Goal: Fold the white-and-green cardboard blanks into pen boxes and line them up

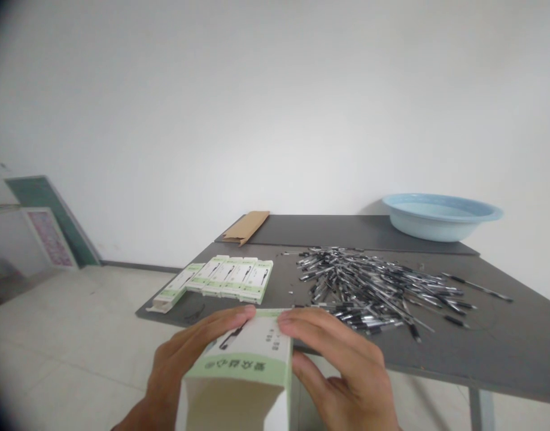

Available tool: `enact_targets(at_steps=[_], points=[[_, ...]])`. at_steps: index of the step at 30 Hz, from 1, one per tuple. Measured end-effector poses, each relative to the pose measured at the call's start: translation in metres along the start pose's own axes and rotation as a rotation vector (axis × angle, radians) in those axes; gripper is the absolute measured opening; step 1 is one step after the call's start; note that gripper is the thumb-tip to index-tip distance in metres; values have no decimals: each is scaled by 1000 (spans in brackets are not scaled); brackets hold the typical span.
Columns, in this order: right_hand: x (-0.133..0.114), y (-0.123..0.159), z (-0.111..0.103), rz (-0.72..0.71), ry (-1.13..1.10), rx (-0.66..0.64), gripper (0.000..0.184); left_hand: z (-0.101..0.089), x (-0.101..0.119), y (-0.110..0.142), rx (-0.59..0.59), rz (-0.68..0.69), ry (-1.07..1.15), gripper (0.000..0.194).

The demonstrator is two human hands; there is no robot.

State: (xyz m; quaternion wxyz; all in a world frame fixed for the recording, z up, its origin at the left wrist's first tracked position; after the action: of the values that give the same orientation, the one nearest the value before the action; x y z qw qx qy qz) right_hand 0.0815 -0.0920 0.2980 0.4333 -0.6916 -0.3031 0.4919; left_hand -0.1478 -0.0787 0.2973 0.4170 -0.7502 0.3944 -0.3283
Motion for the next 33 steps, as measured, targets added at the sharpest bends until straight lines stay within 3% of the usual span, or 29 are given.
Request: enact_targets(at_steps=[9, 24, 33], points=[[3, 3, 2, 25, 2, -8, 28, 4, -7, 4, -33, -32, 76, 37], [3, 3, 4, 9, 1, -11, 27, 5, -12, 12, -71, -55, 20, 40], [15, 10, 8, 63, -43, -46, 36, -1, -3, -2, -37, 23, 40, 30]])
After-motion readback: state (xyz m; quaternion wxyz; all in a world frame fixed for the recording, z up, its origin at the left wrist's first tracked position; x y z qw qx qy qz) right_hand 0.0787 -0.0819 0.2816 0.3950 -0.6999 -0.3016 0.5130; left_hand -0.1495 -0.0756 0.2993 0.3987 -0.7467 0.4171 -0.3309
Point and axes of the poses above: each hand's wrist, its own y-axis away from the middle knuckle, its own z-axis out of the palm, x = y × z, the point moved 4 cm from there along -y, towards the middle knuckle, and after that the axes turned 7 degrees about x, right-handed, at the moved point
